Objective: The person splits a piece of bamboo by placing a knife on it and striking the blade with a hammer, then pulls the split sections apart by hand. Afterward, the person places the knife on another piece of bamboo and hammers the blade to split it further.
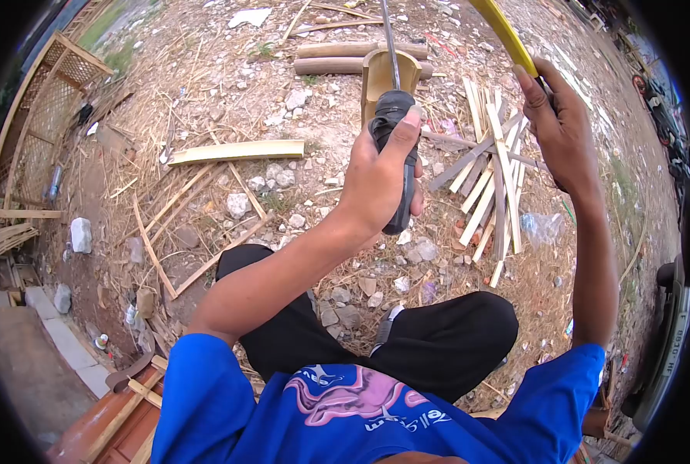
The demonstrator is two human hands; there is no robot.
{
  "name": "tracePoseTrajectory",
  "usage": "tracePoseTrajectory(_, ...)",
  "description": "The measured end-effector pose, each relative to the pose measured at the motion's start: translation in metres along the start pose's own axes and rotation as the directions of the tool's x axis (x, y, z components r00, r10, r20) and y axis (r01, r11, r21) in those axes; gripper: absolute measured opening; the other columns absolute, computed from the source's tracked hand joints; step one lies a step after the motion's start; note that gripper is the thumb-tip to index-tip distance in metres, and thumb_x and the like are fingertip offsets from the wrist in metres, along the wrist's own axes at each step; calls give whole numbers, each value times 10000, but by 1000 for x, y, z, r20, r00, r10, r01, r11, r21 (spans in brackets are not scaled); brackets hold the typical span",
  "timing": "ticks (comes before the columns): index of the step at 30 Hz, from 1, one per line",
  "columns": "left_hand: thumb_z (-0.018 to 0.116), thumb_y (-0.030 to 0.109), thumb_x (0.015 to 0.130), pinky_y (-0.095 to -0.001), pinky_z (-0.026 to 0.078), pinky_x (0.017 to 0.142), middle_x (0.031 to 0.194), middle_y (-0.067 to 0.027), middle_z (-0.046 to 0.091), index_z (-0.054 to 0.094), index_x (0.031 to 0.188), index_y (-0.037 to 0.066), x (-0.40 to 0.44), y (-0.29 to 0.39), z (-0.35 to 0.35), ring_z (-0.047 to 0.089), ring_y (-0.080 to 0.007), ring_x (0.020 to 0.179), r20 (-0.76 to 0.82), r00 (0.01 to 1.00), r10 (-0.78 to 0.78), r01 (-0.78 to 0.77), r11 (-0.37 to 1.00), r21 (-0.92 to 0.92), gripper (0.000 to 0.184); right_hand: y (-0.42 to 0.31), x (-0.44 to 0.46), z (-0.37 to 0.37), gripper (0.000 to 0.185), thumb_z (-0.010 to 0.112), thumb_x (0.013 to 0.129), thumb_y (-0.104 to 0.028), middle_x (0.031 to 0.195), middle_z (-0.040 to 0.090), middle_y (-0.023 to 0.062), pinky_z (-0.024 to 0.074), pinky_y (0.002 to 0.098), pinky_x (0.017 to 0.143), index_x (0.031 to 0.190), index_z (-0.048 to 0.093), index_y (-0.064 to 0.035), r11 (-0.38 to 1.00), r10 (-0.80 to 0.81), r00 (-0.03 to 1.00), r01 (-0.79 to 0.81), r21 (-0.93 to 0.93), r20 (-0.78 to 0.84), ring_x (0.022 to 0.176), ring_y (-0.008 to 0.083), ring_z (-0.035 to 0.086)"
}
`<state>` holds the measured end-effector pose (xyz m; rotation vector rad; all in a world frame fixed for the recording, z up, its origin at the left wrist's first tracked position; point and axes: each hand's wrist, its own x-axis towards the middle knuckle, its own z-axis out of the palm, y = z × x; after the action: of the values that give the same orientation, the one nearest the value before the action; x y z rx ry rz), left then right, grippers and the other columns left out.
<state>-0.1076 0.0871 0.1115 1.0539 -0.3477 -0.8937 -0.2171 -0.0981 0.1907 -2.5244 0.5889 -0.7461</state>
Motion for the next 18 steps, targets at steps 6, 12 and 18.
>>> tracePoseTrajectory(6,571,469,941,-265,420,355,652,-43,531,489,879,62,0,-7,5,511,-141,379,11,999,-32,32,999,20,420,16,-1,21,412,521,994,-381,638,484,40,379,337,576,1154,592,-7,988,-110,988,121,-99,110,620,123,482)
tracePoseTrajectory(12,571,483,936,-263,414,353,657,-35,517,479,907,74,2,-7,5,512,-141,381,21,999,-25,25,1000,16,421,-4,11,-14,375,509,1012,-327,626,394,-67,223,196,436,1230,580,-31,940,-51,995,76,334,-81,510,3,314)
tracePoseTrajectory(18,570,486,935,-262,408,354,659,-38,520,489,884,63,0,-5,6,510,-139,381,11,999,-51,51,999,11,434,29,-7,22,443,540,981,-403,600,463,4,311,300,510,1196,606,-20,993,-18,997,26,-117,69,552,86,387)
